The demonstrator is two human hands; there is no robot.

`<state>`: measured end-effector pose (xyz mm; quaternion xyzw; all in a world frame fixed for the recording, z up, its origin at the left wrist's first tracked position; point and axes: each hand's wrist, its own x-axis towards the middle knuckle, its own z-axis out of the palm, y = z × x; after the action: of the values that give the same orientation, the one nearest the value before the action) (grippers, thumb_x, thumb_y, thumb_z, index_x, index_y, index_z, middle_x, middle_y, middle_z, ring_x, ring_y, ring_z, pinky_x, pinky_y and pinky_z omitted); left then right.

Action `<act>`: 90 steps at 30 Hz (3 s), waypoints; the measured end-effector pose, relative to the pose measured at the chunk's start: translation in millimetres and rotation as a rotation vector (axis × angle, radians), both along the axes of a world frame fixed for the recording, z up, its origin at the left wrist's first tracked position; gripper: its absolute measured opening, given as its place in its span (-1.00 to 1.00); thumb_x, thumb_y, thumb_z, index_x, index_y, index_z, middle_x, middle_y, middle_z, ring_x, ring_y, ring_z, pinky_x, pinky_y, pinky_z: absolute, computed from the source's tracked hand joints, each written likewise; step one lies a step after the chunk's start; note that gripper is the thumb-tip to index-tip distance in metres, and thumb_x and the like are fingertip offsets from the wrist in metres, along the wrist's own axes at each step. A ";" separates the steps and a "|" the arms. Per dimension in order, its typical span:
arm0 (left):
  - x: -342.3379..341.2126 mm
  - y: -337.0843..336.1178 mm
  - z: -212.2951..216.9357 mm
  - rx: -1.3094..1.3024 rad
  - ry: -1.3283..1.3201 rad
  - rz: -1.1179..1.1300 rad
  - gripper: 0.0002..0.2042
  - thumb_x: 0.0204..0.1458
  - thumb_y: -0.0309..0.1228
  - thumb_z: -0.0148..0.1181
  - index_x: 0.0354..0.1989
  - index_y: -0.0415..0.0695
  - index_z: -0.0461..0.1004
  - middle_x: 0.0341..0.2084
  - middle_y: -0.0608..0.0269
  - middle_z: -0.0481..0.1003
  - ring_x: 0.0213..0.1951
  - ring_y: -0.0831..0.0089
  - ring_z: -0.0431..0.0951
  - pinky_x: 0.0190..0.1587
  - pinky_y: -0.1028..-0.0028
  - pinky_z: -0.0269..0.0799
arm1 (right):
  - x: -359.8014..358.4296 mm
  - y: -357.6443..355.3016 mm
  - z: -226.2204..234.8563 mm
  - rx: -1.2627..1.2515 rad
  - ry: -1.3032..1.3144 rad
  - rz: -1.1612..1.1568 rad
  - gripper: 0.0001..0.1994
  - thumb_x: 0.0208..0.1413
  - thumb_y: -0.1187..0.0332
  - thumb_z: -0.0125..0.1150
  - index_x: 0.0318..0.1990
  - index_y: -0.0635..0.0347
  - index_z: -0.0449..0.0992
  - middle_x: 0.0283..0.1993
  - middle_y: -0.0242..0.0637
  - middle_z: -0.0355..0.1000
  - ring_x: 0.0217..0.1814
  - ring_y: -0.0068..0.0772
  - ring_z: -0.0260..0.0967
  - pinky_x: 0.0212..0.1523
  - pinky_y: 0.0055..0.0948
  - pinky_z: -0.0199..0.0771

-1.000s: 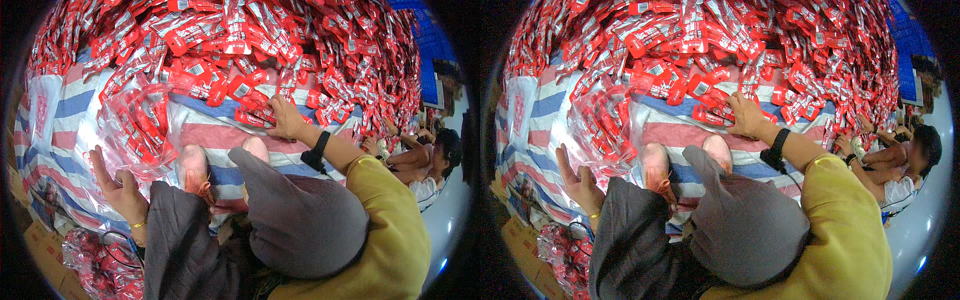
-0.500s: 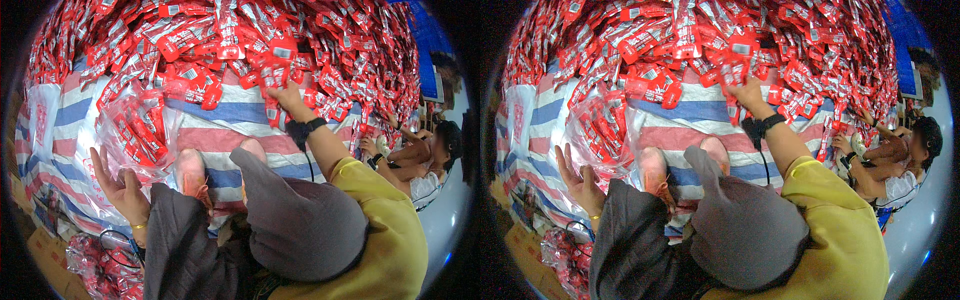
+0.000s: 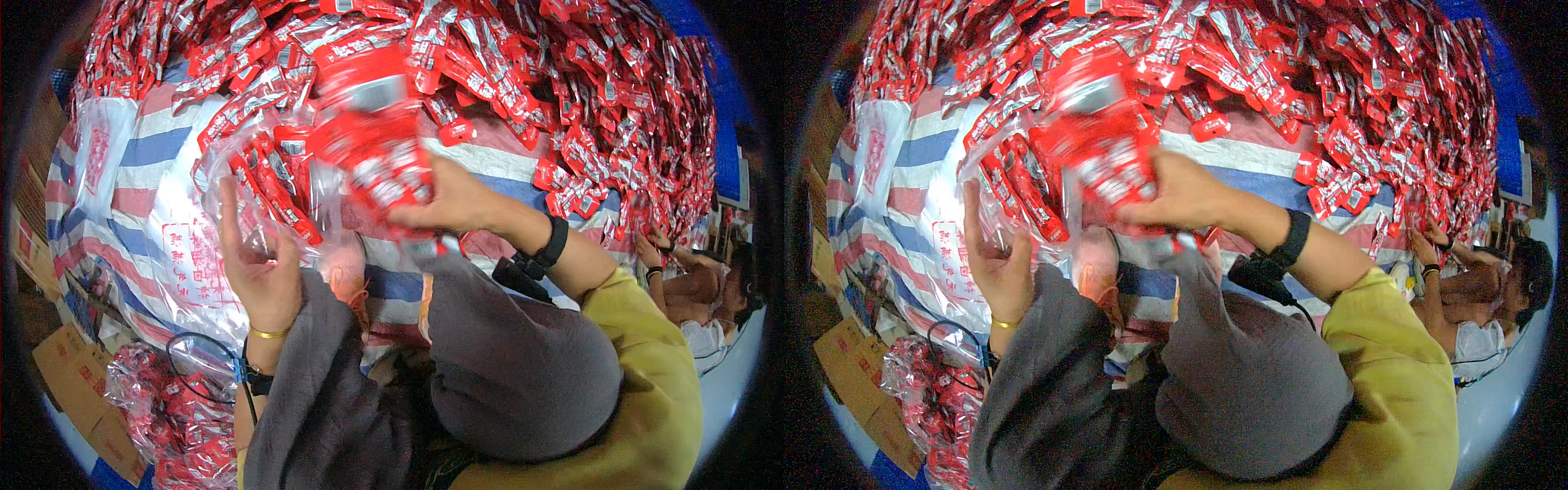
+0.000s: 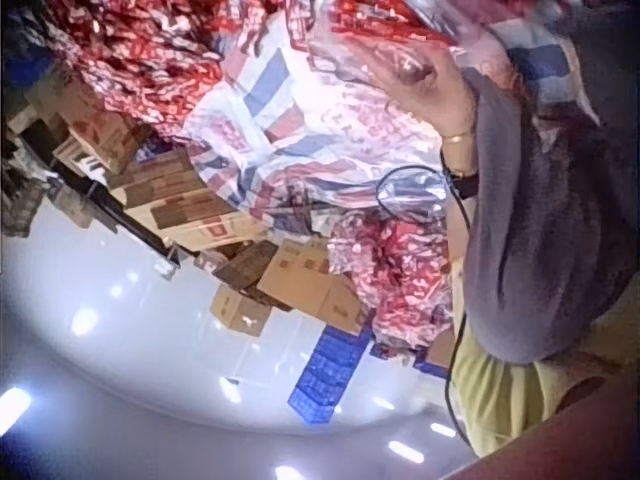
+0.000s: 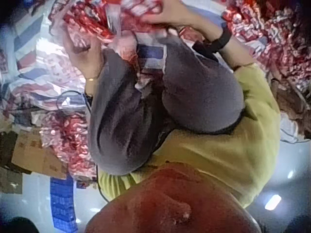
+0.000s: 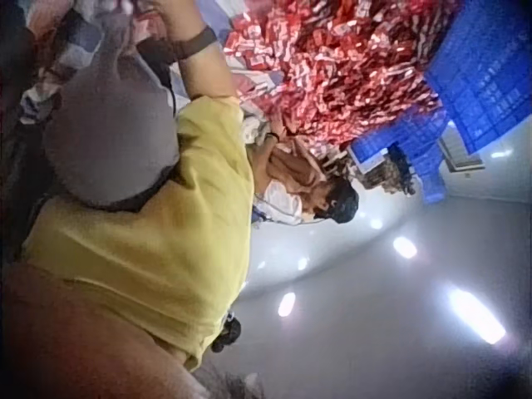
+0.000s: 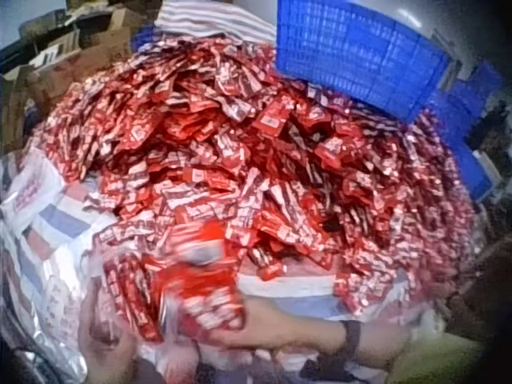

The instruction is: The recorder sorts small red packets from a large pile into transparent plastic bags while sitting on the floor.

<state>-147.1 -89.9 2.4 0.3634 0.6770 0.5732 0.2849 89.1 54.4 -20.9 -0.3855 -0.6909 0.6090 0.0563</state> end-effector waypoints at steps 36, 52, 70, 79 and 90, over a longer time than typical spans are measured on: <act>115.2 26.9 197.0 -0.095 -0.019 -1.097 -0.27 0.00 -0.38 0.19 0.40 -0.38 0.20 0.36 0.00 0.32 0.04 0.47 0.47 0.17 0.44 0.33 | 105.3 -78.1 180.5 1.392 0.221 -0.195 -0.89 -0.05 0.25 0.31 -0.47 0.02 0.55 0.08 -0.23 0.44 0.14 -0.03 0.42 0.05 -0.02 0.48; 281.9 -87.3 227.5 -0.263 0.303 -1.444 -0.75 0.14 -0.55 0.20 0.00 -0.25 0.43 -0.15 0.24 0.54 -0.17 0.56 0.51 -0.19 0.59 0.41 | 582.7 -650.9 172.2 0.650 -0.651 -1.775 -0.65 0.46 0.18 -0.14 -0.09 0.29 0.48 -0.16 0.02 0.47 -0.07 0.09 0.43 -0.02 -0.12 0.41; 155.3 -80.7 244.4 -0.227 0.246 -1.099 -0.82 0.19 -0.53 0.20 -0.06 -0.22 0.47 -0.20 0.23 0.57 -0.21 0.53 0.57 -0.17 0.50 0.54 | 684.3 -755.5 -78.8 -0.344 -1.435 -0.452 -0.76 0.15 0.26 0.12 -0.30 0.13 0.70 -0.19 -0.10 0.64 -0.04 0.01 0.58 -0.03 -0.11 0.56; -20.5 -42.2 76.0 -0.439 -0.109 -0.614 -0.76 0.14 -0.44 0.27 -0.04 -0.21 0.51 -0.27 0.27 0.61 -0.33 0.52 0.61 -0.26 0.50 0.52 | 448.3 -301.8 -118.5 0.321 -0.528 -0.411 -0.67 0.16 0.11 0.23 -0.27 0.25 0.60 -0.27 -0.11 0.61 -0.13 -0.06 0.55 -0.11 -0.13 0.52; -65.7 6.6 -140.1 -0.847 0.394 -0.087 -0.10 -0.33 -0.02 0.64 0.13 -0.33 0.34 0.10 -0.17 0.34 0.14 -0.03 0.38 0.16 0.10 0.40 | 48.2 178.0 -52.6 1.084 -0.688 -0.466 0.09 -0.18 -0.27 0.53 0.40 0.23 0.18 0.41 0.24 0.15 0.48 0.19 0.10 0.37 0.17 0.19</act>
<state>-212.8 -83.4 -137.7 0.3450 0.8767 0.1539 0.2978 137.3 232.5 -73.5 -0.6130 -0.7760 -0.0084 0.1481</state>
